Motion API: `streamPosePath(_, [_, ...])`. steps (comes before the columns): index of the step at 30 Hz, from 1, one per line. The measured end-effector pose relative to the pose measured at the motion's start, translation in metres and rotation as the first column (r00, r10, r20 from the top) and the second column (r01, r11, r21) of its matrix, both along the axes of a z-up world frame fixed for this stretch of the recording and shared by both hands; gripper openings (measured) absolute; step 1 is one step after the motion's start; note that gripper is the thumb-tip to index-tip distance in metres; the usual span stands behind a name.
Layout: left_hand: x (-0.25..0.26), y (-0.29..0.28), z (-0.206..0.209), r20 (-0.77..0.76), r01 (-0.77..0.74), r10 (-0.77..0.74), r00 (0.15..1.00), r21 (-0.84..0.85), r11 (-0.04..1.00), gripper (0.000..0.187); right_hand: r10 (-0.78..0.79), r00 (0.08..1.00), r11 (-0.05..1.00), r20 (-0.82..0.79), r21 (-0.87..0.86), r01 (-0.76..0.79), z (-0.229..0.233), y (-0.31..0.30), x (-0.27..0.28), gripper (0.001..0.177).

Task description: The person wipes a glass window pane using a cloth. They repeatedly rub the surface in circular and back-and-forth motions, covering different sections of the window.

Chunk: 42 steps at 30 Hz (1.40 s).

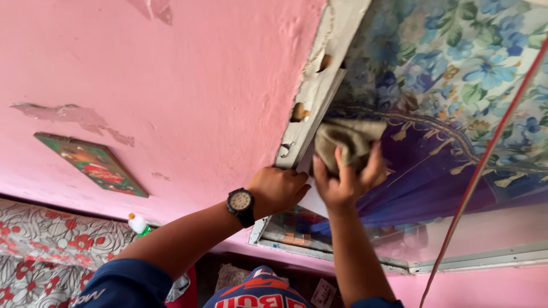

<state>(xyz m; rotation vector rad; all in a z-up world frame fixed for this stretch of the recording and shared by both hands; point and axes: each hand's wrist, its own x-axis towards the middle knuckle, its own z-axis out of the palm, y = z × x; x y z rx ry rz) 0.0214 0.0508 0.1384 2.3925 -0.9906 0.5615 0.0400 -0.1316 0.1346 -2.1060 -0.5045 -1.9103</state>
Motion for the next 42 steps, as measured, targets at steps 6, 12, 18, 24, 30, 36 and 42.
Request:
streamPosePath(6, [0.003, 0.003, -0.011, 0.065, 0.019, -0.017, 0.998, -0.024, 1.000, 0.023, -0.029, 1.000, 0.999, 0.003, -0.019, 0.029, -0.013, 0.002, 0.008, 0.059])
streamPosePath(12, [0.002, 0.006, -0.010, 0.110, 0.044, -0.036, 0.993, -0.072, 0.996, 0.023, -0.022, 0.999, 0.999, 0.037, -0.036, 0.023, 0.096, -0.007, 0.022, 0.059])
streamPosePath(18, [0.001, 0.007, -0.013, 0.115, 0.060, -0.050, 0.992, -0.086, 0.995, 0.023, -0.082, 0.996, 0.995, 0.037, -0.048, 0.084, 0.129, 0.009, 0.022, 0.060])
streamPosePath(24, [0.000, 0.009, -0.016, 0.137, 0.074, -0.057, 0.989, -0.122, 0.990, 0.022, 0.009, 1.000, 0.993, -0.003, -0.117, -0.010, 0.106, -0.005, 0.004, 0.058])
streamPosePath(30, [0.000, 0.012, -0.014, 0.087, 0.110, -0.101, 0.991, -0.103, 0.989, 0.022, -0.056, 0.998, 0.998, 0.003, 0.000, 0.056, 0.142, -0.056, 0.010, 0.056])
streamPosePath(36, [0.003, 0.015, -0.012, 0.056, 0.137, -0.135, 0.989, -0.050, 0.989, 0.023, -0.164, 0.982, 0.918, 0.097, -0.348, 0.188, 0.154, -0.050, 0.020, 0.056])
streamPosePath(42, [0.003, 0.018, -0.009, 0.023, 0.164, -0.164, 0.986, -0.027, 0.986, 0.023, -0.163, 0.977, 0.966, 0.139, -0.177, 0.187, 0.153, -0.028, 0.030, 0.057])
